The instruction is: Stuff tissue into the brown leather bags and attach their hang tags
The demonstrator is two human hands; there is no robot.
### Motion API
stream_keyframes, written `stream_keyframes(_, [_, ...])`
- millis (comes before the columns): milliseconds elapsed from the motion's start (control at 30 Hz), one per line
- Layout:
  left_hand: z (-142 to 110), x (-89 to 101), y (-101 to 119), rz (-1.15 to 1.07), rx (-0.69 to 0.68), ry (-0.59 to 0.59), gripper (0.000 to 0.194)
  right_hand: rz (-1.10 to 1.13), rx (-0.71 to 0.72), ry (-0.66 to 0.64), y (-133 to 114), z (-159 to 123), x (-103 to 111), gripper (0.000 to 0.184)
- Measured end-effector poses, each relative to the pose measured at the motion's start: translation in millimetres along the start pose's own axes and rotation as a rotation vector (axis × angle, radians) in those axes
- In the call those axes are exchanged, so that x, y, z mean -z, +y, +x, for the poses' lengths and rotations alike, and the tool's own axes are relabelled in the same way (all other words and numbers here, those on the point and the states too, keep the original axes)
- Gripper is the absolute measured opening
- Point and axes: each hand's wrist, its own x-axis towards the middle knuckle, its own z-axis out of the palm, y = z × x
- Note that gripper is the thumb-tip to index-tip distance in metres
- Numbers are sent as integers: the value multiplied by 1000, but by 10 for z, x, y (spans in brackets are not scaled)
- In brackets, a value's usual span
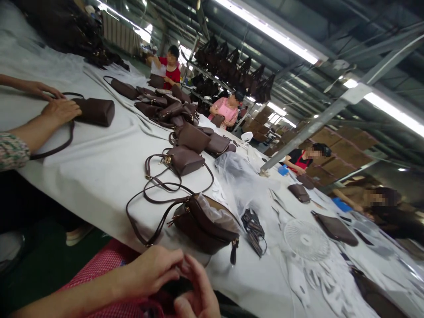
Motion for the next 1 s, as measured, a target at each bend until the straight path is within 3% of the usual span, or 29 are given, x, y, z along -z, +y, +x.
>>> stream_keyframes(100, [43, 91, 78, -49, -23, 21, 9, 124, 13, -98, -37, 191, -218, 88])
stream_keyframes(200, [67, 241, 83, -173, -29, 22, 10, 68, -66, -166, -84, 345, -256, 86])
stream_keyframes(300, [129, 354, -9, -346, 4, 61, 7, -208, -74, -206, -268, 483, -194, 55])
stream_keyframes(367, [211, 373, -121, -509, 44, 120, 3, -496, 61, -206, -482, 584, -153, 30])
stream_keyframes(433, [308, 346, -243, -606, 66, 216, 7, -755, 220, -183, -737, 688, -128, 26])
stream_keyframes(567, [446, 229, -391, -367, 22, 428, 22, -953, 302, -190, -1228, 895, -99, 26])
stream_keyframes(700, [482, 160, -419, -138, -17, 530, 30, -1117, 418, -224, -1591, 1080, -68, 28])
stream_keyframes(767, [503, 152, -437, -83, 40, 516, 31, -1227, 455, -234, -1725, 1155, -58, 29])
stream_keyframes(900, [581, 146, -483, -34, 152, 339, 40, -1442, 460, -269, -1864, 1290, -69, 30])
stream_keyframes(1000, [660, 145, -508, -56, 131, 369, 45, -1630, 466, -265, -1854, 1401, -100, 29])
